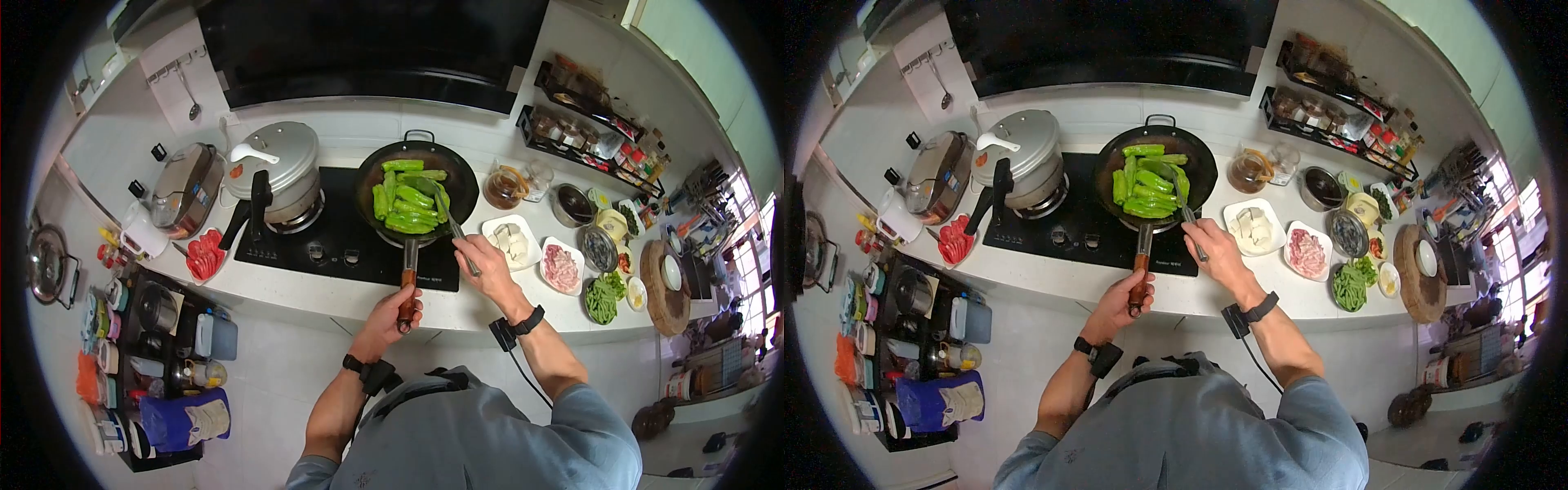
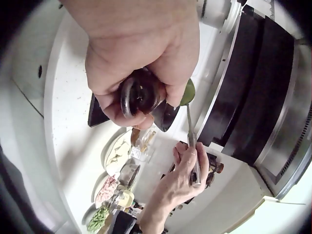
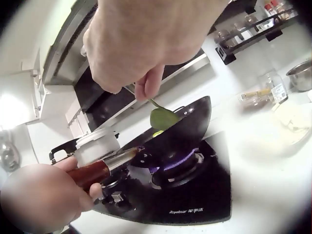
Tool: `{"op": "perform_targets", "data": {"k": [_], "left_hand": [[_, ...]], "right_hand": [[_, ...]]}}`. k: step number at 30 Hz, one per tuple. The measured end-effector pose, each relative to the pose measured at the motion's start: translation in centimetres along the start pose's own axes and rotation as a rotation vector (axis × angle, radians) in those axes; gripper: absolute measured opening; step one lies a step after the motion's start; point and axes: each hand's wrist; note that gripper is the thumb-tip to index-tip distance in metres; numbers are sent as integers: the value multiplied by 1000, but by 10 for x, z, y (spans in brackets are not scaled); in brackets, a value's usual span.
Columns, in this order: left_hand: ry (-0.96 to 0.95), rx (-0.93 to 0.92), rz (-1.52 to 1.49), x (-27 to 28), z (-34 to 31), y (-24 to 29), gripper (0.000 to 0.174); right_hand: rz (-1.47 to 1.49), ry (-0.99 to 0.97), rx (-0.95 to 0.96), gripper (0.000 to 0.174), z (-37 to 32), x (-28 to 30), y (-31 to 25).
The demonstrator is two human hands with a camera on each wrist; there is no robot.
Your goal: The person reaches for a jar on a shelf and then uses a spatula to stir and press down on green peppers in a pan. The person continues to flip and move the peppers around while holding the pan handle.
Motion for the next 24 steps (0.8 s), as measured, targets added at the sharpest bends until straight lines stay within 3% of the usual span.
{"op": "perform_targets", "data": {"k": [3, 8, 12, 24], "left_hand": [[-8, 14, -14, 1, 1, 0, 39], [-26, 25, -69, 3, 4, 1, 35], [-44, 28, -88, 9, 5, -1, 34], [-21, 9, -12, 9, -1, 4, 38]], "right_hand": [[-16, 3, 35, 30, -3, 8, -12], [-72, -168, 144, 34, -15, 0, -12], [-135, -216, 126, 37, -14, -2, -6], [-145, -142, 100, 39, -6, -14, 17]]}}
Point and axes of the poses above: each hand's wrist, its own z-axis towards the middle knuckle, its own x-axis out of the back of the hand, y = z × x, and after that the axes turned 7 degrees about -x, right-handed
